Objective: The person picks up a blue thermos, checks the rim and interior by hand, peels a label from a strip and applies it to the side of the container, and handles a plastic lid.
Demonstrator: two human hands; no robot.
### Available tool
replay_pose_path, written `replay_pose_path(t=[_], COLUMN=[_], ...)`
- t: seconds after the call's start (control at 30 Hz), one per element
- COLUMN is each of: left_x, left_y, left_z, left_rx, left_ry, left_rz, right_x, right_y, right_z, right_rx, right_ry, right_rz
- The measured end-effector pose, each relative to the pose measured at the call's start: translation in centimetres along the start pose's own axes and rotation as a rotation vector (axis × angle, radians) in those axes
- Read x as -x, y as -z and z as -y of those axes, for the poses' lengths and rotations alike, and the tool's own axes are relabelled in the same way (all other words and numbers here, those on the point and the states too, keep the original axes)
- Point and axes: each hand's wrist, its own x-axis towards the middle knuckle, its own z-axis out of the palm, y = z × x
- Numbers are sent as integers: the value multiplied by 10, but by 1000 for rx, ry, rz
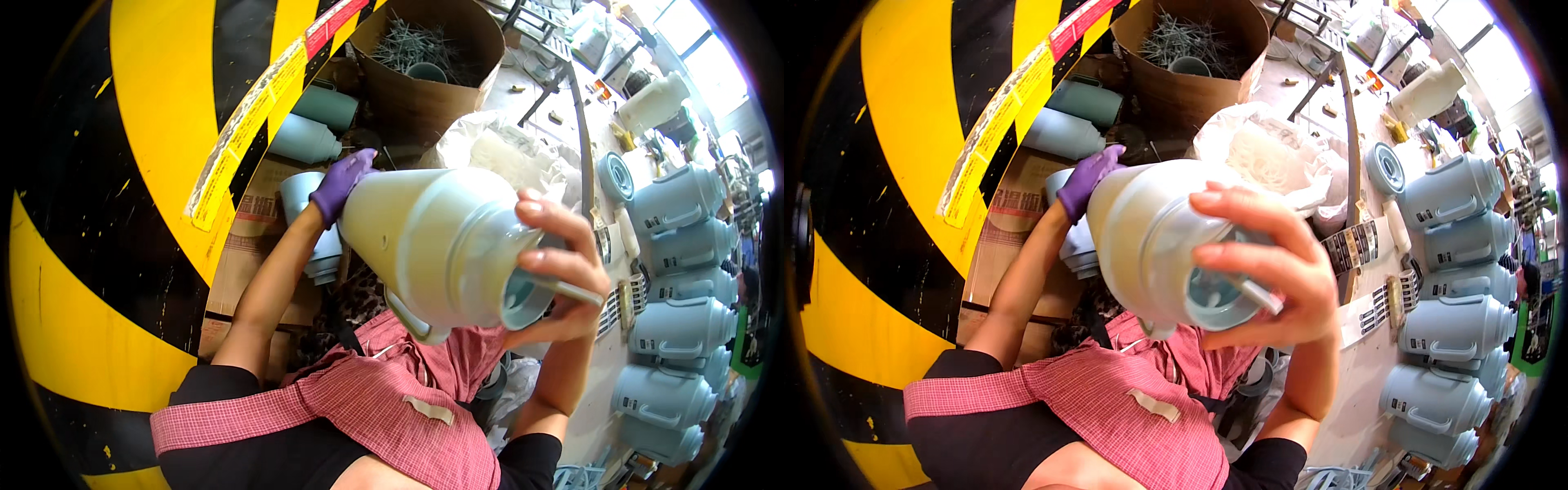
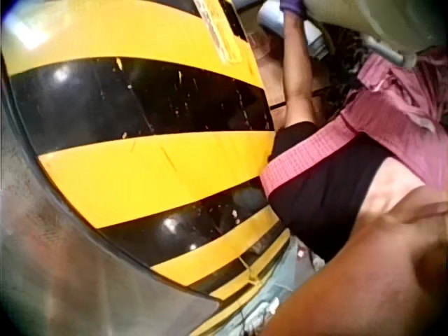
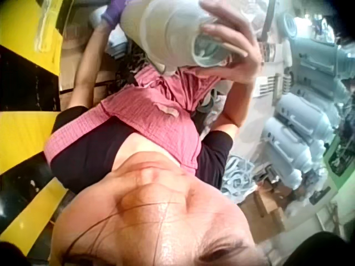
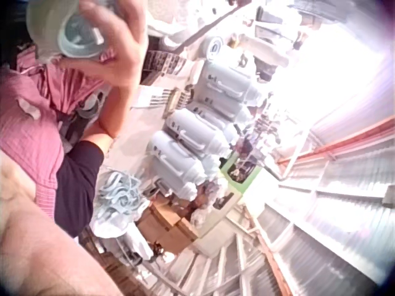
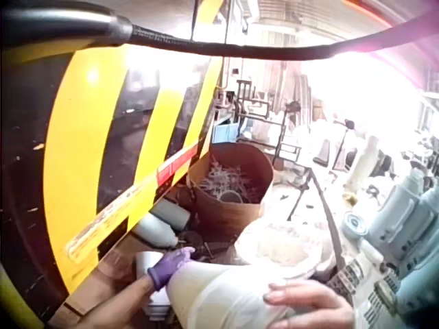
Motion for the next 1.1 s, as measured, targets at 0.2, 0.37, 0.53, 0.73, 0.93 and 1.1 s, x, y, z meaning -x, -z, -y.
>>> replay_pose_path(t=[0.2,0.37,0.53,0.73,0.93,1.1], left_x=[-23,17,-4,5,-12,-133], left_y=[-59,-89,-77,-96,-95,-63], left_z=[-93,-221,-245,-229,-249,-267], left_rx=[-262,-36,-451,-400,-499,-418], left_ry=[-355,-356,-673,-655,-615,-484], left_rz=[-257,163,468,431,487,12], right_x=[-29,-37,-36,-35,-26,-50], right_y=[-30,-38,-26,-49,-25,14], right_z=[29,9,-2,15,-13,-39], right_rx=[219,720,508,614,693,769], right_ry=[-330,-74,188,288,485,160], right_rz=[-399,80,269,284,270,-407])
